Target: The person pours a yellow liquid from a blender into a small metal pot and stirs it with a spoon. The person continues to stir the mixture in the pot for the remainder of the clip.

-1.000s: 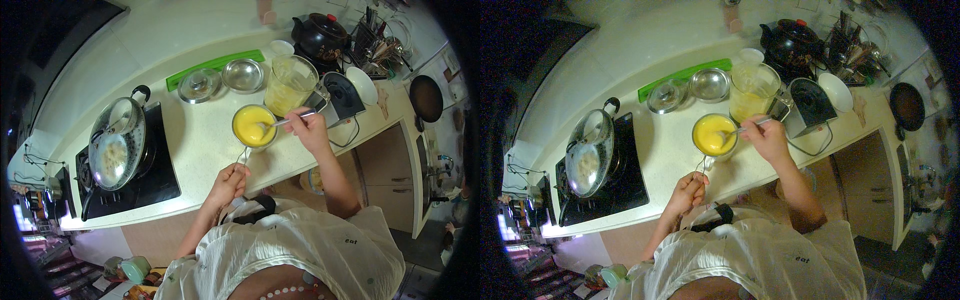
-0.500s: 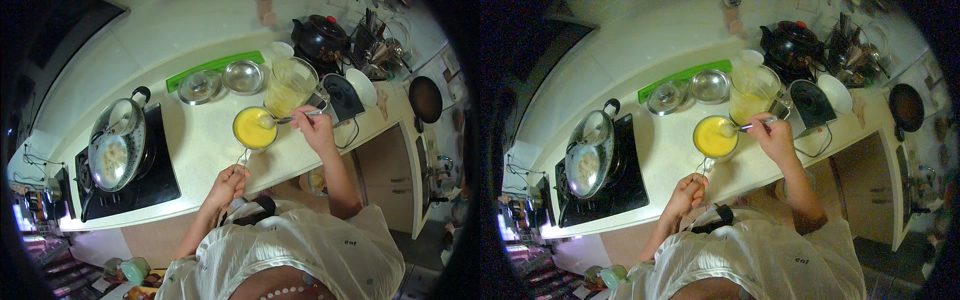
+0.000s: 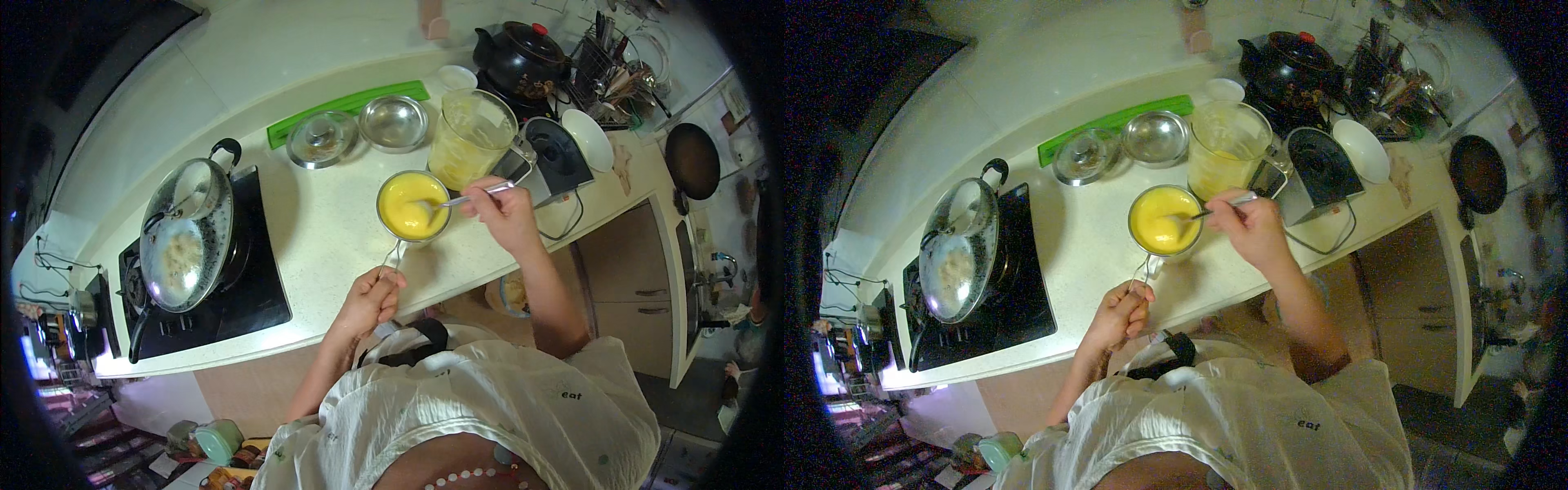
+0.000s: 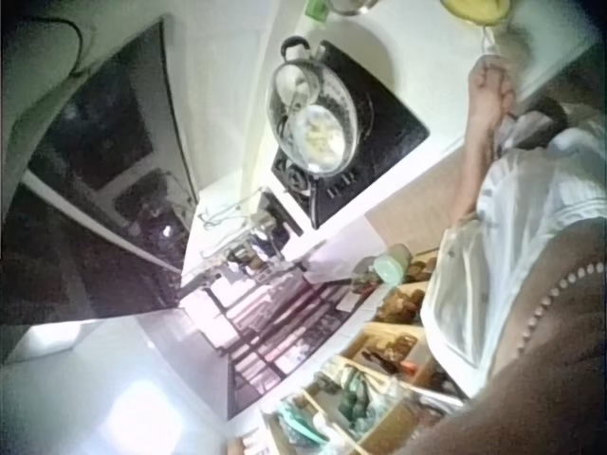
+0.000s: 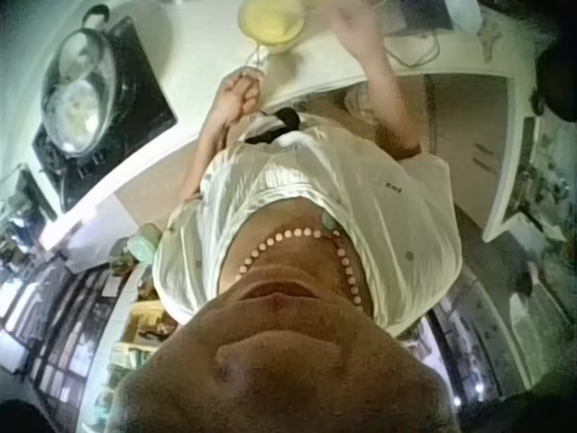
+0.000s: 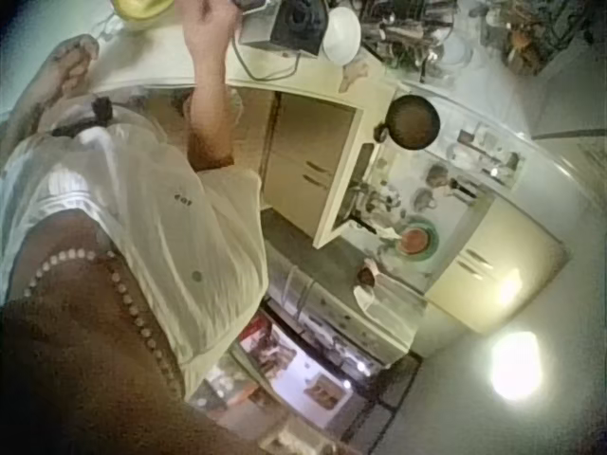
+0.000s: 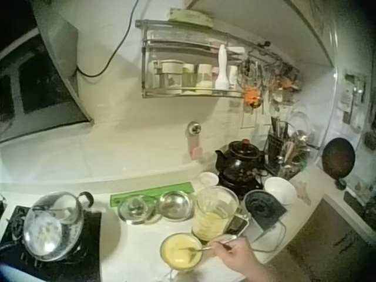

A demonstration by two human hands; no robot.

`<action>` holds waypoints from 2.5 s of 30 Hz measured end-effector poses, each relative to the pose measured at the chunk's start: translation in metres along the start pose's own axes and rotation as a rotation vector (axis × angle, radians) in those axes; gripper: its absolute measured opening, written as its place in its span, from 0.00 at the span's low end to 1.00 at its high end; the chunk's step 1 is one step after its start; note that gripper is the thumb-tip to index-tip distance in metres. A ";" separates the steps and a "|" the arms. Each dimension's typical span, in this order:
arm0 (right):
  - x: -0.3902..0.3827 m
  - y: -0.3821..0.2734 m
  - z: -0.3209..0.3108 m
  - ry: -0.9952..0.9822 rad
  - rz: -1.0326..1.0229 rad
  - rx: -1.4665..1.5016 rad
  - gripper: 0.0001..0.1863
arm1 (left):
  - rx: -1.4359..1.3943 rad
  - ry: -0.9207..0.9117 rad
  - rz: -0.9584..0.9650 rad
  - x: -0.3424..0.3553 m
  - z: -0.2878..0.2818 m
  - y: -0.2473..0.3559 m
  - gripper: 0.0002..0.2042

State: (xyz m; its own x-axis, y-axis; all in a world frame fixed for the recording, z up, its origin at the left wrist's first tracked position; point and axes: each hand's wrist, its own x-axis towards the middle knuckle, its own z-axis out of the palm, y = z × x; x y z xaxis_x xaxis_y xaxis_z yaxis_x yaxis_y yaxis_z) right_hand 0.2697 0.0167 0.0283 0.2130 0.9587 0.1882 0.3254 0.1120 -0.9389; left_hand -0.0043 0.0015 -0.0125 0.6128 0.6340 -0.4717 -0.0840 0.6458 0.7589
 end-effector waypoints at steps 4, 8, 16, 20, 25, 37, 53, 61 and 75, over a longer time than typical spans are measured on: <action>0.011 0.000 0.006 0.023 -0.005 -0.035 0.08 | -0.004 -0.005 -0.001 -0.001 -0.004 -0.001 0.11; 0.001 -0.008 -0.007 -0.029 0.062 -0.078 0.07 | 0.000 -0.007 0.001 0.000 -0.002 -0.002 0.12; 0.002 -0.017 -0.009 -0.053 0.007 -0.155 0.08 | -0.006 0.007 0.006 -0.001 -0.002 -0.003 0.11; 0.007 -0.009 0.006 -0.041 -0.096 -0.085 0.08 | -0.015 -0.006 0.011 0.002 -0.004 -0.005 0.11; 0.001 -0.022 -0.016 0.001 -0.033 -0.167 0.07 | 0.052 0.031 -0.008 -0.004 0.002 0.002 0.11; -0.001 -0.010 -0.010 -0.070 -0.078 -0.055 0.08 | 0.063 0.028 -0.008 -0.003 0.001 0.003 0.11; 0.008 -0.012 -0.015 -0.094 -0.057 -0.098 0.07 | 0.057 0.017 -0.016 -0.003 0.000 0.004 0.12; 0.016 -0.006 -0.004 -0.089 -0.063 -0.015 0.08 | 0.045 0.006 -0.007 0.001 -0.004 -0.002 0.12; 0.005 -0.009 -0.022 -0.216 -0.079 -0.052 0.08 | 0.037 0.016 -0.002 0.000 -0.002 0.000 0.12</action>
State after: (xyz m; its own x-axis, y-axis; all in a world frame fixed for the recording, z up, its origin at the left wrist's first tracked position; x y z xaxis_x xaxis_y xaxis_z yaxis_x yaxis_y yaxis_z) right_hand 0.2879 0.0148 0.0444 -0.0151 0.9817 0.1898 0.3818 0.1811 -0.9063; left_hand -0.0056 0.0019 -0.0136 0.6003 0.6399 -0.4799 -0.0536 0.6308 0.7741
